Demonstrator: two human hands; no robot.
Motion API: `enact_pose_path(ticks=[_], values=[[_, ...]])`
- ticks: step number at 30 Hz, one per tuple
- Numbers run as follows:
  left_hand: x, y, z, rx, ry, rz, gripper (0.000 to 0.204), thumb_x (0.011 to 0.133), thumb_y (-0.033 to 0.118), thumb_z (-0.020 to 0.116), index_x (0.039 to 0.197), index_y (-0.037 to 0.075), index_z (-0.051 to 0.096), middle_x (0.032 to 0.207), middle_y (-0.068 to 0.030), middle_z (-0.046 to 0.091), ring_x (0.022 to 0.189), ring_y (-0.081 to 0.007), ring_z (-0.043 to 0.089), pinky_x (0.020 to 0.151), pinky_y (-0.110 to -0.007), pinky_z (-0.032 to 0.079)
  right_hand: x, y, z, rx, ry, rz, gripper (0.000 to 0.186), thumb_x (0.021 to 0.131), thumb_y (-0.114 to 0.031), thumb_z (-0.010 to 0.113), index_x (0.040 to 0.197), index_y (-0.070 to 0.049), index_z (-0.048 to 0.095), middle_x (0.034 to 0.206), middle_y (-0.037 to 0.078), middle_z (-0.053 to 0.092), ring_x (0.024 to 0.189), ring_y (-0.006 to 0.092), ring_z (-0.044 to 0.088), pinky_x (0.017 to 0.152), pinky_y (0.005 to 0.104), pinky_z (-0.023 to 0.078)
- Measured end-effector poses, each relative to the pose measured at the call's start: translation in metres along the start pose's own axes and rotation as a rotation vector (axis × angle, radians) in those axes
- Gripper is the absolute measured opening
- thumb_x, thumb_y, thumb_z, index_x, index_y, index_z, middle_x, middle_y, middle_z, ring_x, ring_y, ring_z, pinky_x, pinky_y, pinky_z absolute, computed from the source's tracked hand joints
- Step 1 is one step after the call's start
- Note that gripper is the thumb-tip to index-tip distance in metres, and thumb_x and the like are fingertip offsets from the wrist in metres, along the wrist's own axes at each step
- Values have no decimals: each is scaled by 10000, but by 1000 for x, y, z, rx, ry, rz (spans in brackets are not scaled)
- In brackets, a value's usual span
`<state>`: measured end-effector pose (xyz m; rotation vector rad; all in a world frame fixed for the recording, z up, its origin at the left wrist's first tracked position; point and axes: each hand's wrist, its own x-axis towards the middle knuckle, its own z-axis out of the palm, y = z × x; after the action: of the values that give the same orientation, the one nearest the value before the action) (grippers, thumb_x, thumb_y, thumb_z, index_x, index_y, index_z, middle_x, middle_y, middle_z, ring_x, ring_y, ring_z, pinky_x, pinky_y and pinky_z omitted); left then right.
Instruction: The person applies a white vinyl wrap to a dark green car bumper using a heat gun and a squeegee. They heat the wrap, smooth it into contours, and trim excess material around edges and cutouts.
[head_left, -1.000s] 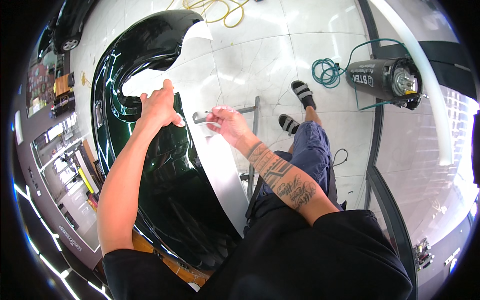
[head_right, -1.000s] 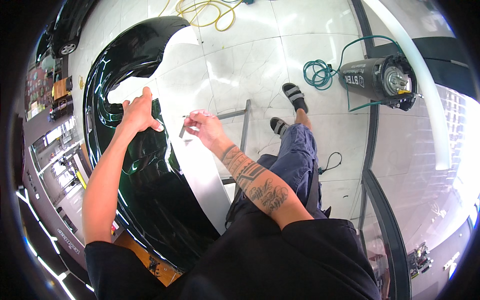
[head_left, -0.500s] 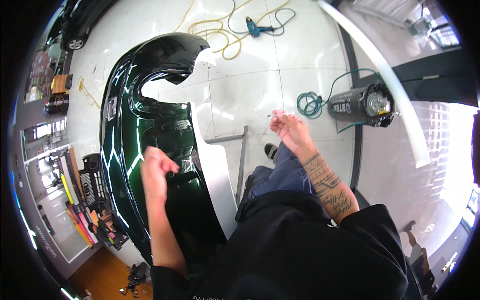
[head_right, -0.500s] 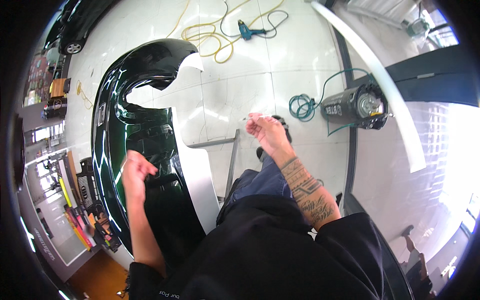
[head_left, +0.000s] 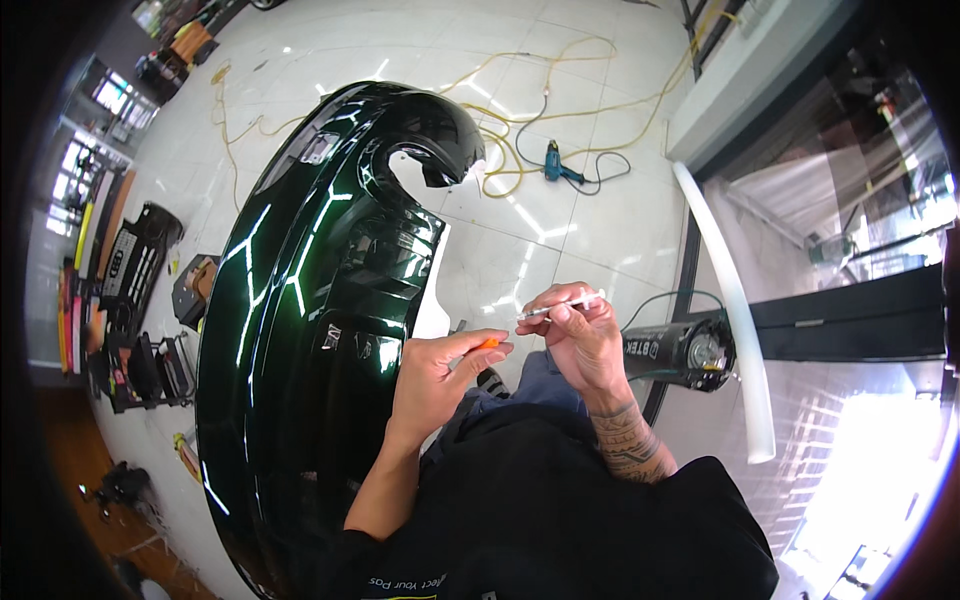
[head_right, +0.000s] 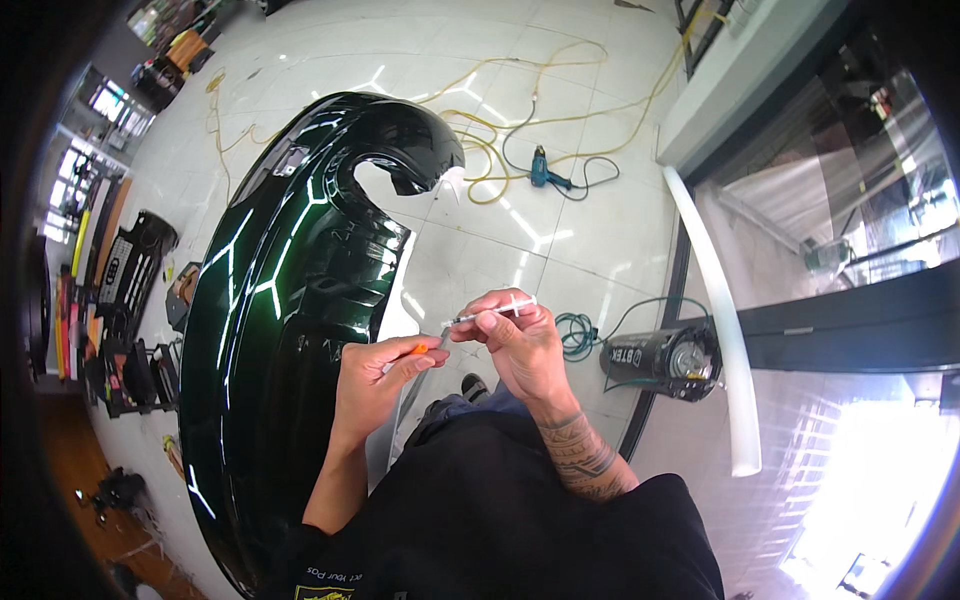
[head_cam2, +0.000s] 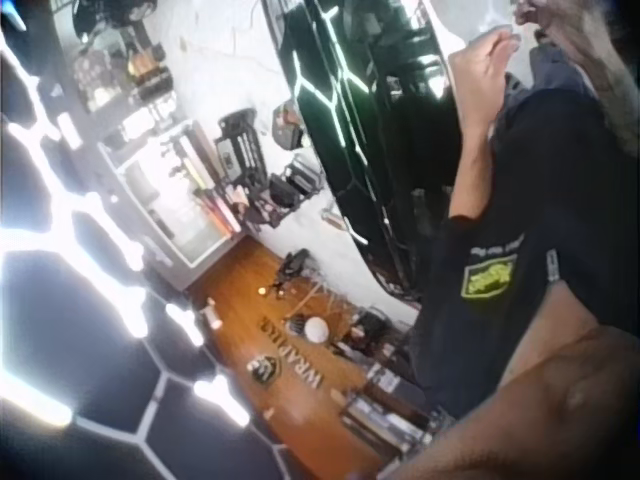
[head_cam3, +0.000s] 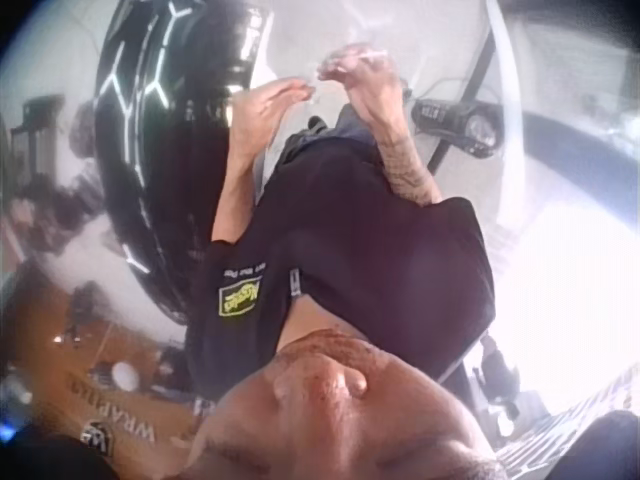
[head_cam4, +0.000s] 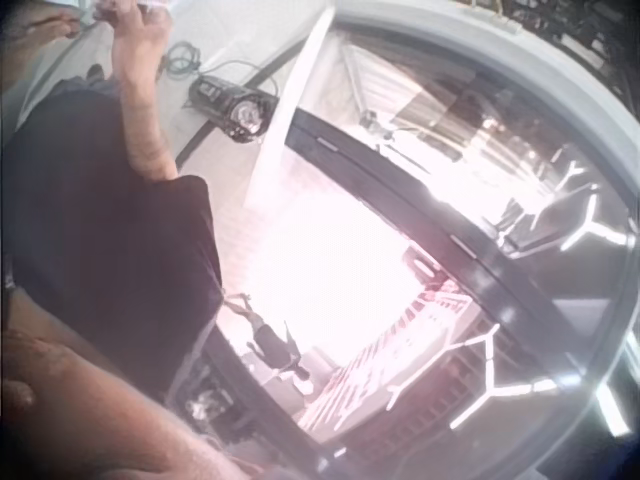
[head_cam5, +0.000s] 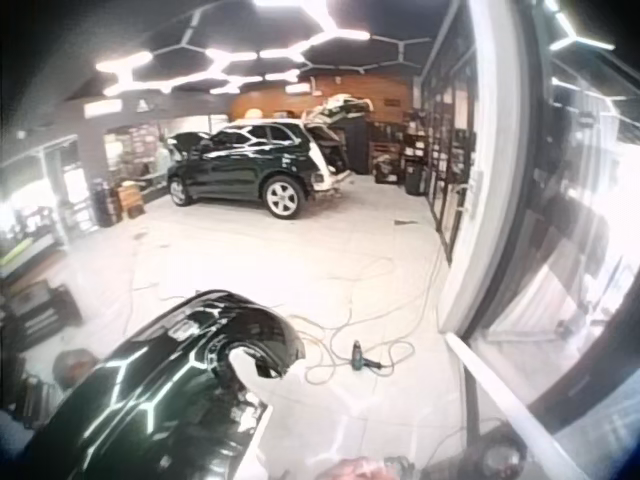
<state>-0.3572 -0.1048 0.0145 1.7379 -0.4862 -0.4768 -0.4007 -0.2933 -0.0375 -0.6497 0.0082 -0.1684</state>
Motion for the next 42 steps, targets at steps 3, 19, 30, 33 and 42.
enact_pose_path(ticks=[3,19,30,33,42], values=[[6,9,11,21,36,26,213,900,33,647,1071,-90,682,922,-181,737,877,-197,724,808,-280,563,4,-17,2,-118,9,-27,151,903,-116,676,961,19,642,888,146,677,827,234,687,779,416,595],[62,40,110,106,111,94,219,866,112,709,1051,-5,716,840,-137,732,666,-130,658,606,-249,486,18,-130,-47,-426,-136,-27,130,905,-80,677,931,40,634,882,146,676,876,256,705,789,367,593],[82,50,148,167,82,78,198,877,78,689,1045,-25,712,895,-138,741,787,-171,707,722,-260,535,25,-168,-76,-559,-184,75,66,892,5,662,949,39,656,895,110,678,845,171,657,779,291,533],[85,57,150,247,43,36,181,880,62,682,1033,-29,714,885,-131,743,820,-168,722,746,-264,554,27,-176,-77,-645,-250,69,67,881,36,655,948,36,660,894,122,675,828,170,642,750,288,521],[90,40,176,359,251,224,109,848,109,701,927,35,706,674,-115,639,574,-278,589,589,-337,457,26,-155,-88,-436,-79,122,117,881,18,669,827,-15,570,787,68,601,697,113,570,641,243,463]])
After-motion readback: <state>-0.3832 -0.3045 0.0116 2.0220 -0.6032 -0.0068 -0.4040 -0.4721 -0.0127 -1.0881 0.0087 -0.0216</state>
